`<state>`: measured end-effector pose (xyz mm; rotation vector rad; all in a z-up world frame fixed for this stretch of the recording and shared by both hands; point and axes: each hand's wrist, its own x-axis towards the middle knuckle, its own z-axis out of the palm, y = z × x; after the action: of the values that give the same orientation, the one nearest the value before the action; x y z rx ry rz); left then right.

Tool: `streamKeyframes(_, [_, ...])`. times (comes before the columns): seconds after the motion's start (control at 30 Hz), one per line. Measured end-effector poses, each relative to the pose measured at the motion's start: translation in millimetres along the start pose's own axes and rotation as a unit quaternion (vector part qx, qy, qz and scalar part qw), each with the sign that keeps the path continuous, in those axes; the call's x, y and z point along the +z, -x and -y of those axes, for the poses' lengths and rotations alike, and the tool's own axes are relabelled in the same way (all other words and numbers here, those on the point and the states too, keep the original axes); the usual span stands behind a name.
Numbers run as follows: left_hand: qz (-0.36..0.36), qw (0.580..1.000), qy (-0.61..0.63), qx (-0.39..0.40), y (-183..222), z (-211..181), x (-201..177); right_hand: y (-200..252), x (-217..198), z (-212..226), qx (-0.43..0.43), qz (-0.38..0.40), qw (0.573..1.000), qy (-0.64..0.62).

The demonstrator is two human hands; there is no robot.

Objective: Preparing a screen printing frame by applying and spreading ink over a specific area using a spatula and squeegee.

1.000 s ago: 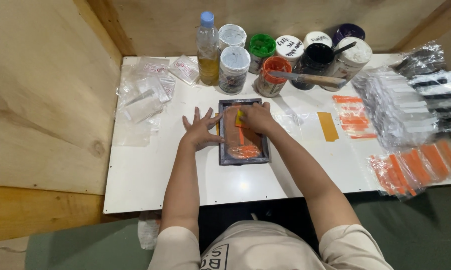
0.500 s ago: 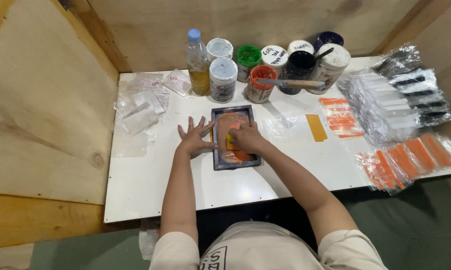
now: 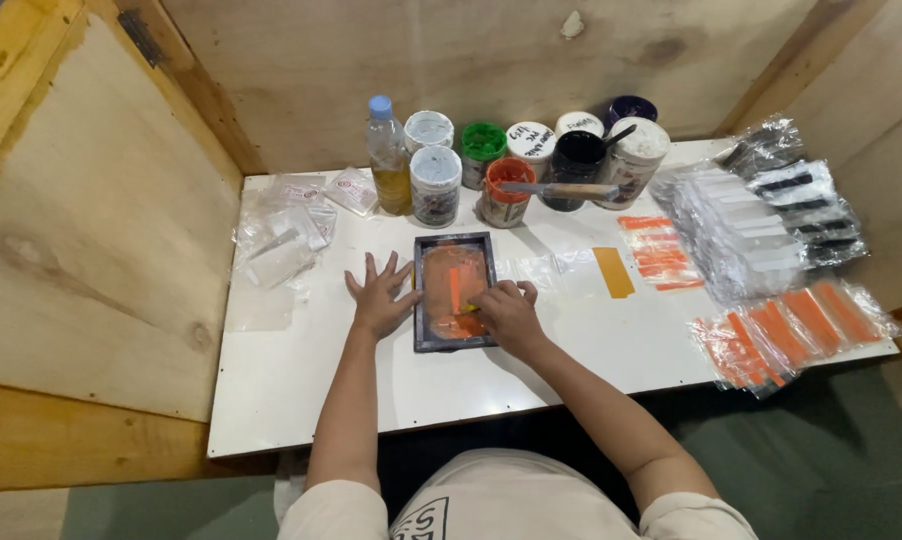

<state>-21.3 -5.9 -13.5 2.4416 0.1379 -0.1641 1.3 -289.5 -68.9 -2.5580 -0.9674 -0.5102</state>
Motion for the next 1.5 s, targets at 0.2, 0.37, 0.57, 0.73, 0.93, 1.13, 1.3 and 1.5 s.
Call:
streamKeyframes(0.2, [-0.129,0.991,-0.018,0.019,-4,12,17,10,21,-1,-0.073,-0.162,0.984,-0.008])
streamKeyframes(0.37, [-0.128,0.99,-0.06,0.007,-1,7,17,16,33,-10,-0.067,-0.172,0.982,-0.029])
streamKeyframes(0.57, [-0.126,0.986,-0.108,0.002,-1,-2,14,14,21,-6,-0.042,-0.169,0.984,-0.046])
streamKeyframes(0.73, [-0.129,0.983,-0.133,-0.003,-2,-3,15,13,14,2,-0.036,-0.16,0.984,-0.071])
streamKeyframes(0.93, [-0.123,0.98,-0.151,-0.034,-9,5,25,15,19,4,-0.043,-0.149,0.983,-0.1])
streamKeyframes(1.13, [-0.127,0.975,-0.172,-0.053,-9,3,27,14,20,3,-0.058,-0.148,0.983,-0.095])
streamKeyframes(1.3, [-0.107,0.97,-0.206,-0.067,-8,-5,22,16,27,-2,-0.022,-0.136,0.981,-0.133])
streamKeyframes(1.5, [-0.109,0.965,-0.225,-0.082,-12,1,26,18,37,-7,0.002,-0.135,0.975,-0.179])
